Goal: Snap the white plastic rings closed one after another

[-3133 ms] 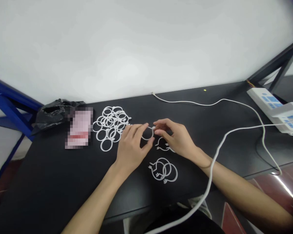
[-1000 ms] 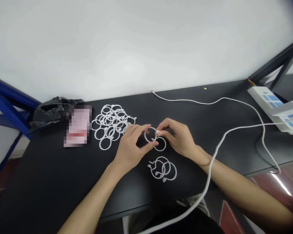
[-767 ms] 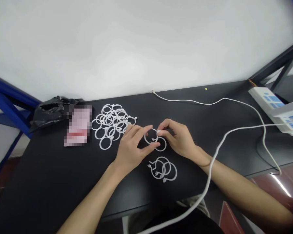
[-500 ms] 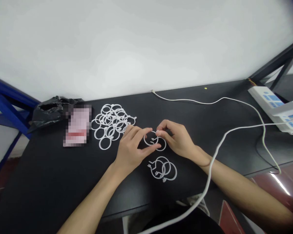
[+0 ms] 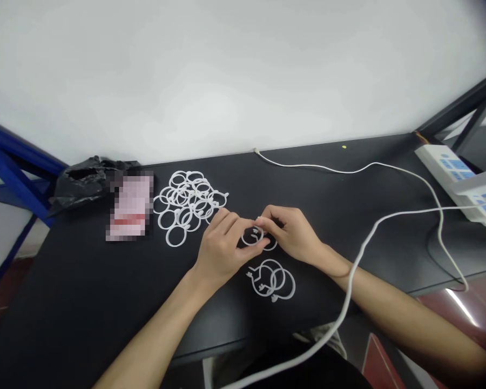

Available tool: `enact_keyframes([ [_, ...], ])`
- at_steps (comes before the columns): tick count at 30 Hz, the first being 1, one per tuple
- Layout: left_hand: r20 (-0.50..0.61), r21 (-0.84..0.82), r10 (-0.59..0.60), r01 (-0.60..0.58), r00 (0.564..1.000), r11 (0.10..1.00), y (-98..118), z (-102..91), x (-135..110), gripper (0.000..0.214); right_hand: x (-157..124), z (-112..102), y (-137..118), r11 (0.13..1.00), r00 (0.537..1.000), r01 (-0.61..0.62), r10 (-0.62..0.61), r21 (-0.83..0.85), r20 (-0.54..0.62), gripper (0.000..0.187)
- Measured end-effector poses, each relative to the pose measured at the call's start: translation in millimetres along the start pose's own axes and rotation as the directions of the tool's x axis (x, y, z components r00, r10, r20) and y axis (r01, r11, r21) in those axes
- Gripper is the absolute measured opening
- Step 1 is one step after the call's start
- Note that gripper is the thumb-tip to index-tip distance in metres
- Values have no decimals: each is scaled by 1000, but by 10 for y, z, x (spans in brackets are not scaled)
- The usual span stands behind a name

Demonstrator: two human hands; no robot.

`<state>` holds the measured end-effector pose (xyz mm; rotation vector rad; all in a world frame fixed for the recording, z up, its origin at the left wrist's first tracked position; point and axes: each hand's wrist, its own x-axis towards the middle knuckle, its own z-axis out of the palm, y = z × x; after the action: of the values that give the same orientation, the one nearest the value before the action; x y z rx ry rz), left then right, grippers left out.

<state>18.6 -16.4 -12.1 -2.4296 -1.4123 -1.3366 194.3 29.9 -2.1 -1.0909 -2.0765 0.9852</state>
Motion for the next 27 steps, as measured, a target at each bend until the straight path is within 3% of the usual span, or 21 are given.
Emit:
enact_keyframes([
  [8, -5, 25, -5, 5, 1000, 1000, 5, 13, 9, 13, -2, 23, -40, 1000, 1000, 11, -11, 14, -2, 36],
  [13, -27, 61, -28, 30, 999, 998, -21, 12, 4, 13, -15, 27, -81, 998, 997, 66, -65, 21, -28, 21],
  [18, 12, 2, -142, 142, 990, 990, -28, -12, 14, 22, -27, 35, -43, 991, 985, 128, -130, -29, -112, 9],
  [20, 72, -91, -268, 274, 961, 958, -21, -31, 30, 24, -25, 37, -18, 983, 974, 165, -175, -80, -142, 8],
  [23, 191, -211, -461, 495, 867, 843, -13, -54, 52, 19, -23, 42, 6, 963, 959, 219, -241, -155, -146, 13],
  [27, 352, -347, -564, 664, 747, 662, -17, -62, 68, 19, -24, 50, 3, 965, 957, 218, -241, -144, -163, 19],
])
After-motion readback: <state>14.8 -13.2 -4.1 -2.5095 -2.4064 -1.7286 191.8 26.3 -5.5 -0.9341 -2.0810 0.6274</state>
